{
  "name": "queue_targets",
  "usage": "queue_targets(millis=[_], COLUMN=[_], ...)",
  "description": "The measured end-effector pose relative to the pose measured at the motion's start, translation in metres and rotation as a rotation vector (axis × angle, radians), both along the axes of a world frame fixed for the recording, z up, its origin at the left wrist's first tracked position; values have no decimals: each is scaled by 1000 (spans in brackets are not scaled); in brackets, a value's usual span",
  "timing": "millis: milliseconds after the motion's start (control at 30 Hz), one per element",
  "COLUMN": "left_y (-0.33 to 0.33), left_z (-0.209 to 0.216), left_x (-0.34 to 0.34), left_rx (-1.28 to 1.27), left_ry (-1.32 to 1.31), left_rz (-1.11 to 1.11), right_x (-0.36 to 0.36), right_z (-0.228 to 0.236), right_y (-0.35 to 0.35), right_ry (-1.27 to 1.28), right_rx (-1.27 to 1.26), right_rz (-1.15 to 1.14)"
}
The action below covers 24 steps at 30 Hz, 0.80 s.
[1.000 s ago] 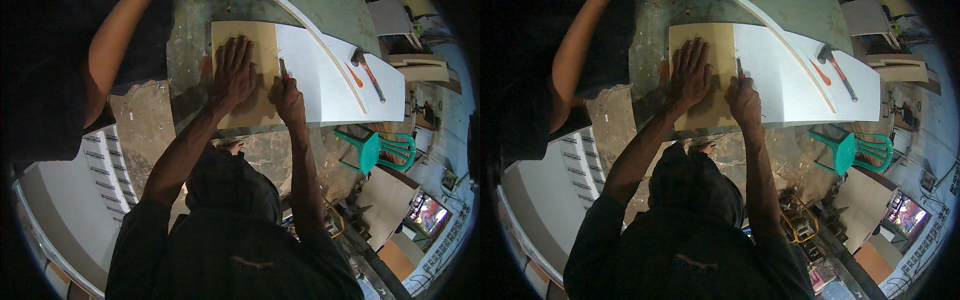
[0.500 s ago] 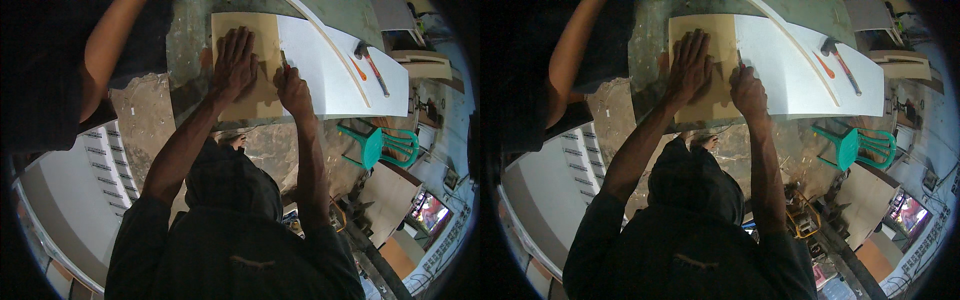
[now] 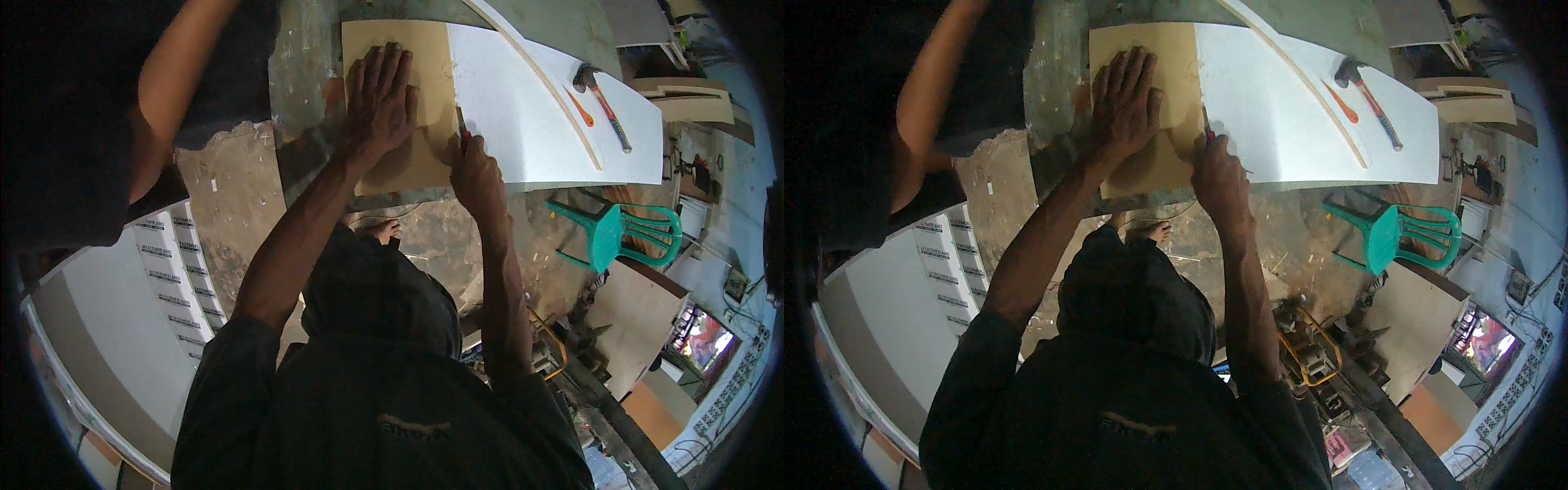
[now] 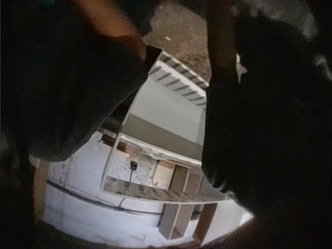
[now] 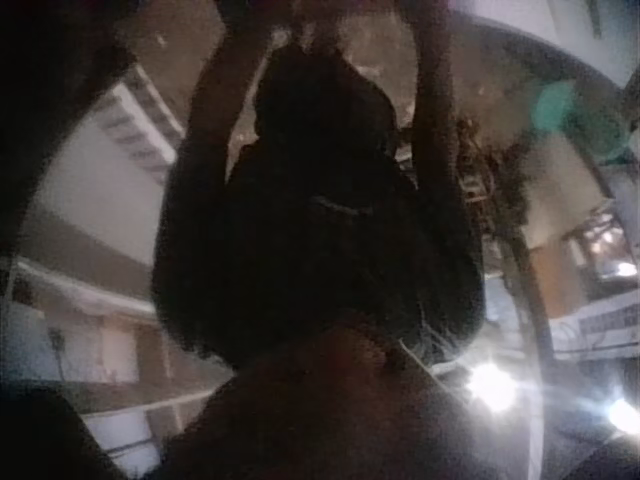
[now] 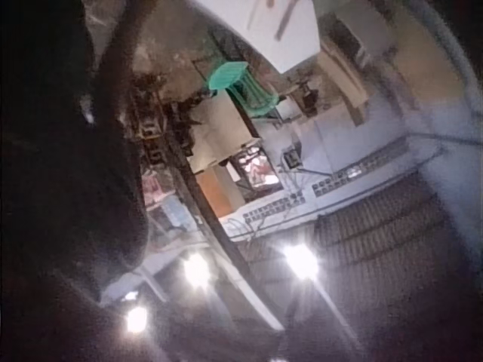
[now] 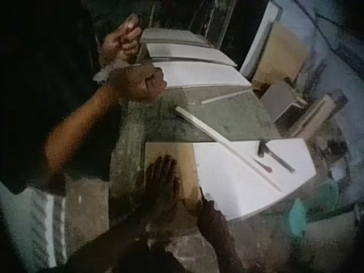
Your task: The person applies adhesive and trim to the edges of wood panels, using a utility knife to cut excess material and a straightedge for alignment.
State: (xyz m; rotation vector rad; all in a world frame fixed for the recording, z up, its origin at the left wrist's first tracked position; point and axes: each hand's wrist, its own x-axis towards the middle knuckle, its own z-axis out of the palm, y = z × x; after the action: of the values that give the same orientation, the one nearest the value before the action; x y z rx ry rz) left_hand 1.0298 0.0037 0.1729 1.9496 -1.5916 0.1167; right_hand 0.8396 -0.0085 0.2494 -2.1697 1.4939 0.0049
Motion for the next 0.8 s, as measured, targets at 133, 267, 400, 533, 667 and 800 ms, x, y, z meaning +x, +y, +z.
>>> queue_targets(millis=[133,267,400,533,667,800], left_y=[-1,-1,-2,-4,-2,-4], left_z=[-3,-5,-5,-5,-4,-1], left_x=[2,1,1,2,1,1], left_rx=[-51,-47,-10,26,37,53], left_ry=[-10,-41,-68,-63,-55,-49], left_rz=[-12,-3,-7,-4,-25,-30], right_x=[-21,-27,-43,-40,-48,-52], right_z=[-10,1,-7,-2,-3,2], right_y=[18,33,49,53,61,70], right_ry=[-13,13,13,77,-81,-66], right_rx=[-36,52,14,0,-34,15], right_rz=[61,-15,-18,-4,-8,-36])
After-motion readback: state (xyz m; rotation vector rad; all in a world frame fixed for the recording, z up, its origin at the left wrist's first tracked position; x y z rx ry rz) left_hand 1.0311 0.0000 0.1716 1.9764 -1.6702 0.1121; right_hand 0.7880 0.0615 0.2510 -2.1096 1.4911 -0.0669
